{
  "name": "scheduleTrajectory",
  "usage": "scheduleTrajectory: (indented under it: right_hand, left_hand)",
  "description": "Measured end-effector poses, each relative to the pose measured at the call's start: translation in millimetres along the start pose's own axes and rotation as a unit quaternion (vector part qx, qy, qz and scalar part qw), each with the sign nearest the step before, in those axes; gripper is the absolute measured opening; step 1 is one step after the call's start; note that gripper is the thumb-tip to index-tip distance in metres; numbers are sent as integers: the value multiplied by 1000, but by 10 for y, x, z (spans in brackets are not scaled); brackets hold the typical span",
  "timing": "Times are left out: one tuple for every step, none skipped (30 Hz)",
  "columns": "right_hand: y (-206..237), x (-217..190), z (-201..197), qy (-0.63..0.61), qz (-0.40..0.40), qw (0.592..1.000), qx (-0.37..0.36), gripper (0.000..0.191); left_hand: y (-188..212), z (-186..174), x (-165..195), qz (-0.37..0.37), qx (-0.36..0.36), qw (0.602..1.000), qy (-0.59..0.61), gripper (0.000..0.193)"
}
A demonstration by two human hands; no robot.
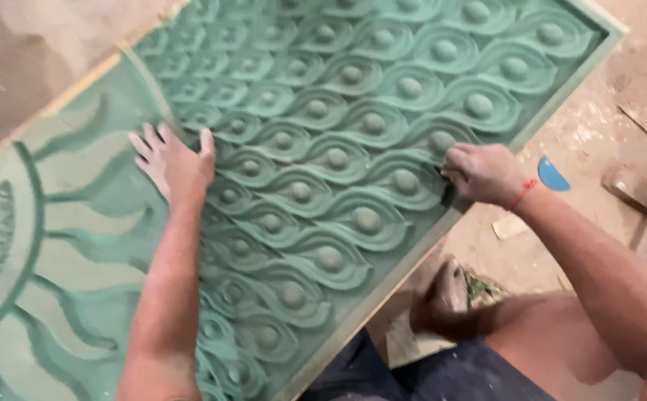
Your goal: The person uses a small handheld tool to carve and refine a repeating pattern of raised circular shapes on a large green plaster panel. Another person is also seen working on the same panel nearby.
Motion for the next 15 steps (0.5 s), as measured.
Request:
scheduleTrajectory:
  right_hand:
    - [-22, -13, 28, 3, 2, 1000, 4, 11]
    - [-34, -9, 45, 19, 13, 1000, 8, 13]
    - [-31, 8, 49, 35, 25, 999, 9, 15]
    - [-14, 32, 49, 51, 38, 998, 8, 17]
    - [4, 63, 47, 27, 39, 999, -3, 15]
    - [29, 97, 40, 1, 39, 999, -13, 15]
    - [50, 123, 44, -27, 40, 998, -28, 15]
    - [71, 146, 46, -19, 49, 998, -30, 17]
    - [82, 160, 55, -10, 58, 998, -33, 19]
    - [87, 166, 71, -1, 68, 997, -37, 22]
    - [84, 155, 78, -8, 58, 998, -22, 22]
    - [75, 138, 91, -14, 48, 999, -9, 22]
    - [64, 126, 97, -18, 38, 999, 5, 22]
    - [49, 129, 115, -5, 43, 999, -12, 23]
    - [36, 140, 128, 6, 47, 998, -29, 23]
  left_hand:
    - [-5, -7, 7, -3, 3, 1000, 0, 85]
    - [-13, -17, 13, -3, 7, 1000, -1, 85]
    - [-17, -23, 20, -4, 8, 1000, -2, 86]
    - [-16, -22, 24, -5, 7, 1000, -2, 86]
    - [-24, -23, 24, -7, 6, 1000, -2, 86]
    - [-30, -22, 24, -8, 6, 1000, -3, 86]
    - [-36, -19, 18, -11, 1, 1000, -6, 87]
    - [-35, -16, 15, -12, 0, 1000, -6, 87]
    - [-34, -17, 13, -14, -1, 1000, -6, 87]
    - [-30, -20, 15, -17, -3, 1000, -4, 87]
    - [-18, -30, 21, -15, -2, 1000, -5, 86]
    - [-2, -41, 31, -15, -3, 1000, -4, 86]
    - [11, -57, 45, -15, -3, 1000, -2, 86]
    - [27, -72, 58, -16, -7, 1000, 0, 86]
    - [39, -86, 65, -18, -10, 1000, 1, 85]
Point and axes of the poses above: each hand's wrist, its own y-axis away from the middle knuckle, its own z-axis out of the palm, x = y × z, the point moved 3 cm from there along -y, towards the middle knuckle, and after that the axes turned 5 degrees about -x, right-handed, at the moved point
